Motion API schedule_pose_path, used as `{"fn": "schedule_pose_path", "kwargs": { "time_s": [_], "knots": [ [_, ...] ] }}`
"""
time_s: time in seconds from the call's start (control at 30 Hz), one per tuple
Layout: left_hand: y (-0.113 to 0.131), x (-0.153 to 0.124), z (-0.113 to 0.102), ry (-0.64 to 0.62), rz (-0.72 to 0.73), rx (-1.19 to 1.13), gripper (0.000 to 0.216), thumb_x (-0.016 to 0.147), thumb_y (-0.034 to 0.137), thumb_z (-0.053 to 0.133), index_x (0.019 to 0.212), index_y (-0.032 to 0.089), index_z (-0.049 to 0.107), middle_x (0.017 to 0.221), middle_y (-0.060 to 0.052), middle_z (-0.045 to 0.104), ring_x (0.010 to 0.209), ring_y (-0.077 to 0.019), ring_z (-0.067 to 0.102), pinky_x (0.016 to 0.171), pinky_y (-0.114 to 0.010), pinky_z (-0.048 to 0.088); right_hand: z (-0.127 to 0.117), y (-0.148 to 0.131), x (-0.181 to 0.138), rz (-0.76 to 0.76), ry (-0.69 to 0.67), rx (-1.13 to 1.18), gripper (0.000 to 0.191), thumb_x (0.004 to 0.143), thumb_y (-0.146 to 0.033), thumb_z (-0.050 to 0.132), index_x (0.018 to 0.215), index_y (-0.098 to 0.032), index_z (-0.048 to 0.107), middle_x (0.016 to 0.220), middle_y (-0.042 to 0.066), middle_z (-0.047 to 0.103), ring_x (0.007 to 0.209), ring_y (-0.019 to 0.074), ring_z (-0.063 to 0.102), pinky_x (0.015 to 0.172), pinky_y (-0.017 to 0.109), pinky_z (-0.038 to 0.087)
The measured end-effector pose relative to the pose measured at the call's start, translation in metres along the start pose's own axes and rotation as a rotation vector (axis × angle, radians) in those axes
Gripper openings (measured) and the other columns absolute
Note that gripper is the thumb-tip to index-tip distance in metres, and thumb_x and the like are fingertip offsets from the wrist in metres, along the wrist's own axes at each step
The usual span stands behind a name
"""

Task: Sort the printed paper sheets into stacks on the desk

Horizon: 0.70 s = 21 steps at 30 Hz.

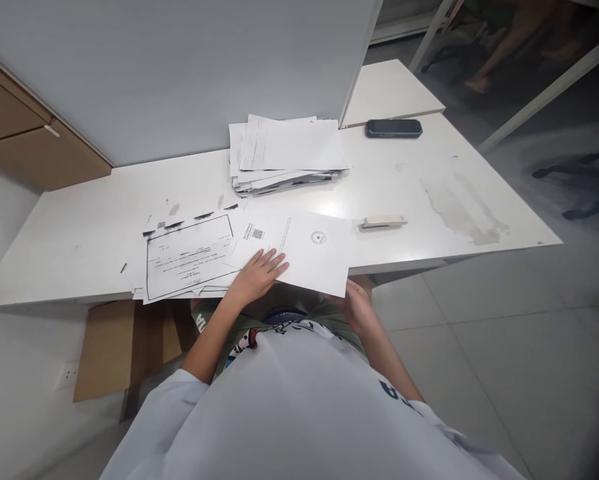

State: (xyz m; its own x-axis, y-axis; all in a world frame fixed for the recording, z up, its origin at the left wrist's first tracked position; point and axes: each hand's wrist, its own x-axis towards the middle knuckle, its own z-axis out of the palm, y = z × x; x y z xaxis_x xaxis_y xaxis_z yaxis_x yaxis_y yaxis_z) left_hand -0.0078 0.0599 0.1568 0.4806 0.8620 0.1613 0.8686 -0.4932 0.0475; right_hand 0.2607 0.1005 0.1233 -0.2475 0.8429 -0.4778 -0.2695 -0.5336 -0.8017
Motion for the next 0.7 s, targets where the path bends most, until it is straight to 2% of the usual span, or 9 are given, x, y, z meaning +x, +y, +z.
{"fn": "schedule_pose_path", "kwargs": {
  "time_s": [0.13, 0.23, 0.37, 0.57, 0.7],
  "knots": [
    [0.001, -0.002, -0.001, -0.023, -0.014, 0.011, 0.055, 0.089, 0.011, 0.054, 0.143, 0.019, 0.046, 0.150, -0.010, 0.046, 0.145, -0.0283, 0.032, 0.118, -0.053, 0.031, -0.011, -0.012, 0.001, 0.056, -0.016, -0.058, 0.032, 0.055, -0.044, 0.080, 0.068, -0.018, 0.066, 0.064, 0.001, 0.069, 0.069, 0.0199, 0.065, 0.057, 0.027, 0.051],
    [0.002, -0.003, -0.001, -0.042, -0.008, 0.021, 0.058, 0.089, 0.009, 0.053, 0.145, 0.021, 0.045, 0.151, -0.009, 0.046, 0.145, -0.0268, 0.032, 0.119, -0.051, 0.030, -0.019, -0.025, 0.001, 0.104, -0.035, -0.086, 0.034, 0.053, -0.043, 0.083, 0.067, -0.018, 0.065, 0.061, 0.001, 0.068, 0.069, 0.0214, 0.066, 0.057, 0.029, 0.052],
    [0.006, -0.003, 0.000, -0.025, -0.003, 0.043, 0.052, 0.091, 0.009, 0.049, 0.142, 0.020, 0.047, 0.149, -0.009, 0.049, 0.144, -0.0270, 0.035, 0.119, -0.051, 0.031, -0.023, -0.031, 0.001, 0.134, -0.044, -0.060, 0.039, 0.052, -0.046, 0.085, 0.070, -0.017, 0.066, 0.064, 0.002, 0.069, 0.070, 0.0219, 0.067, 0.061, 0.031, 0.054],
    [0.013, 0.001, 0.005, -0.028, -0.003, 0.049, 0.049, 0.094, 0.012, 0.047, 0.142, 0.019, 0.047, 0.148, -0.009, 0.049, 0.144, -0.0250, 0.035, 0.119, -0.049, 0.032, -0.022, -0.025, 0.005, 0.129, -0.076, -0.062, 0.043, 0.051, -0.048, 0.088, 0.075, -0.017, 0.069, 0.072, 0.003, 0.072, 0.075, 0.0221, 0.067, 0.063, 0.031, 0.056],
    [0.022, 0.007, 0.008, -0.030, 0.010, 0.054, 0.046, 0.096, 0.013, 0.043, 0.143, 0.017, 0.046, 0.149, -0.009, 0.048, 0.144, -0.0259, 0.035, 0.119, -0.048, 0.031, -0.028, -0.021, 0.006, 0.125, -0.098, -0.036, 0.049, 0.055, -0.058, 0.085, 0.082, -0.019, 0.072, 0.085, 0.005, 0.075, 0.078, 0.0233, 0.068, 0.064, 0.033, 0.057]
  ]
}}
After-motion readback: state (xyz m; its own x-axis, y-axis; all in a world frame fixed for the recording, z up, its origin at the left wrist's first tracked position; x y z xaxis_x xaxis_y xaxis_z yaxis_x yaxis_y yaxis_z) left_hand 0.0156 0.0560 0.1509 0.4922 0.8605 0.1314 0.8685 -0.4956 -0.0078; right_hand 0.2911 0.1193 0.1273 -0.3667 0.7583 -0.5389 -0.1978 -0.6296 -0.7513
